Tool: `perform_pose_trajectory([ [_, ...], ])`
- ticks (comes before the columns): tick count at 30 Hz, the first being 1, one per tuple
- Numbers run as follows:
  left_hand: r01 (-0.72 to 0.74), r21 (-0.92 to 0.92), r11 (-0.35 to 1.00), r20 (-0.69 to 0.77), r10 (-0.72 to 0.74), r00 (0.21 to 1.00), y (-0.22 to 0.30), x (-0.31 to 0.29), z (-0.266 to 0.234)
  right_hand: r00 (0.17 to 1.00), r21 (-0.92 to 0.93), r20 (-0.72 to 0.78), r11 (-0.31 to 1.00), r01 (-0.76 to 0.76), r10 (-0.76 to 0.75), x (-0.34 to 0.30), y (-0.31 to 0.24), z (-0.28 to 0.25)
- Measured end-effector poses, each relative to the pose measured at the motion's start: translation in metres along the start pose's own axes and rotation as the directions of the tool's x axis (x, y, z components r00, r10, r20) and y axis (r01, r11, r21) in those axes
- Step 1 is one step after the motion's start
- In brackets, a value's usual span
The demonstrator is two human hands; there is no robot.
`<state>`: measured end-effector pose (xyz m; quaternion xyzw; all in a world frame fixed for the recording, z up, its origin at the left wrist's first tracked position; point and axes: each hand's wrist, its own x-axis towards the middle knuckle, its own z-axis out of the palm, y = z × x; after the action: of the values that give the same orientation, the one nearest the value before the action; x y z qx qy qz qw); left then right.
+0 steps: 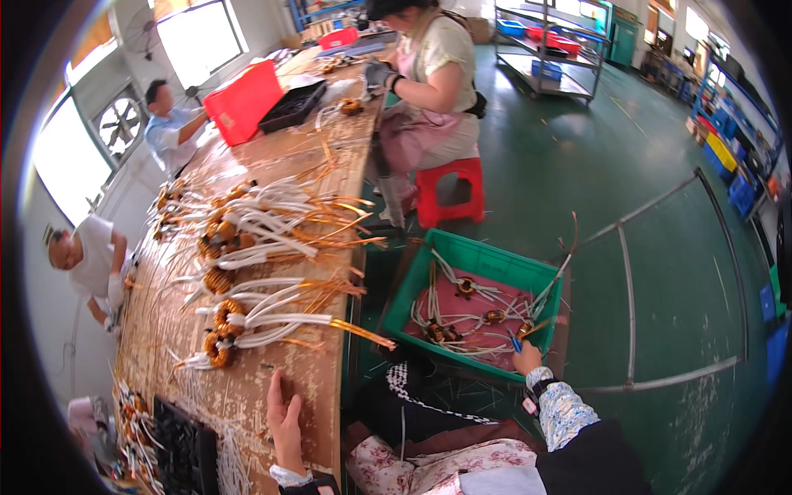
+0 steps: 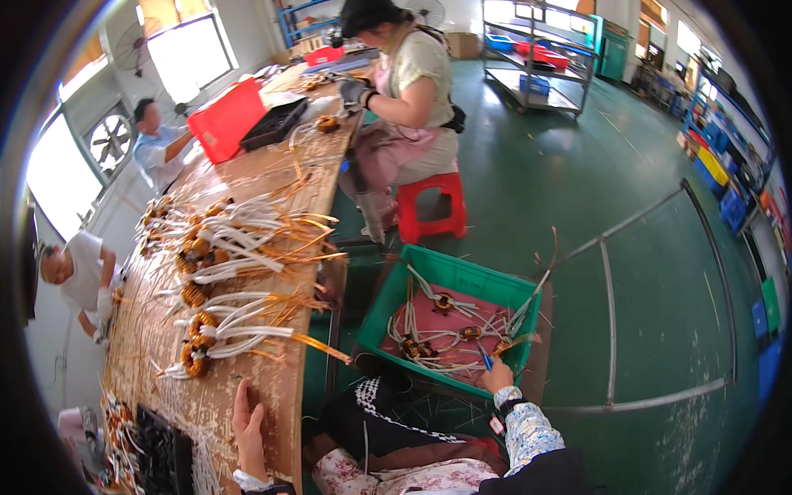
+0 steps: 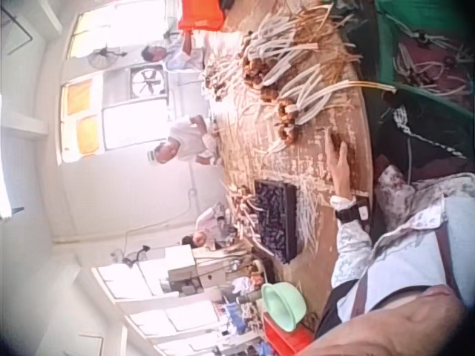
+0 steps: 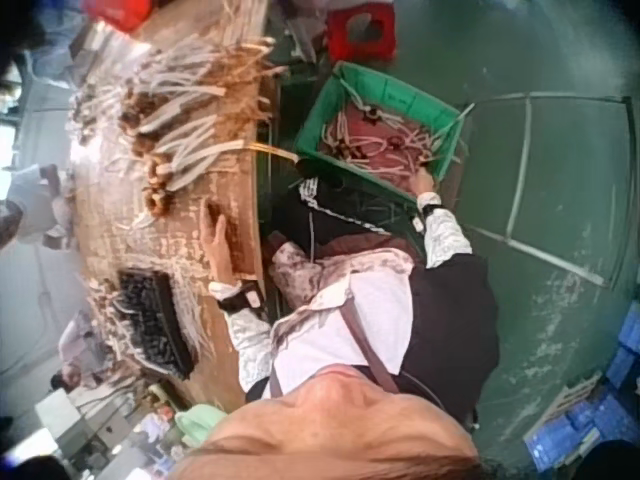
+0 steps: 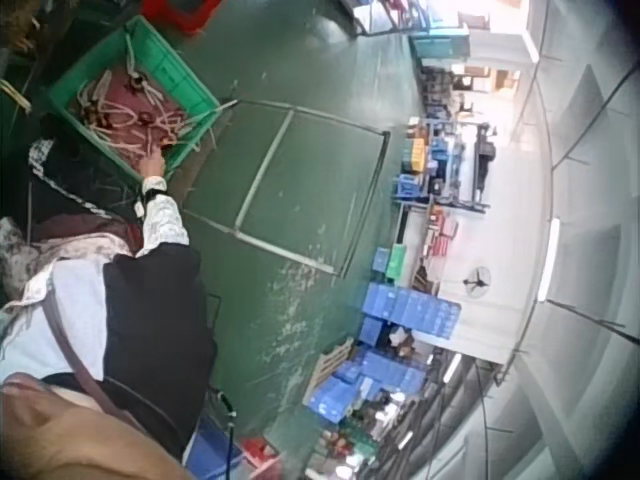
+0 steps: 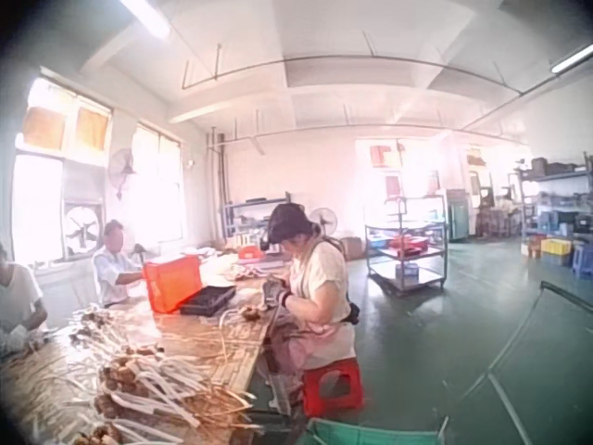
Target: Using pliers to trim excess wire from wound magnetic coils.
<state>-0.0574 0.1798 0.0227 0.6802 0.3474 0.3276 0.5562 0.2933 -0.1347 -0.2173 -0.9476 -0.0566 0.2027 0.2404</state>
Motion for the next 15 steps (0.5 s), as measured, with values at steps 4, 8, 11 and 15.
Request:
perform_pose_trajectory([
  [4,-0.133,0.643,0.754,0.134,0.061,0.989,0.009,-0.017,0.029,0.999,-0.102,-0.039,0.995,-0.009,0.006,-0.019,0.052,0.013],
  [8,-0.296,0.8,0.522,0.279,0.114,0.954,0.019,-0.021,0.058,0.988,0.056,-0.065,0.988,0.14,-0.137,0.0,0.047,0.037],
  [11,-0.281,0.817,0.503,0.264,0.107,0.959,0.021,-0.018,0.058,0.998,0.5,0.031,0.864,-0.062,0.053,0.019,-0.005,0.057],
  [15,-0.269,0.804,0.53,0.25,0.109,0.962,0.019,-0.014,0.053,0.986,0.91,0.104,0.388,-0.147,0.131,0.036,-0.049,0.071],
])
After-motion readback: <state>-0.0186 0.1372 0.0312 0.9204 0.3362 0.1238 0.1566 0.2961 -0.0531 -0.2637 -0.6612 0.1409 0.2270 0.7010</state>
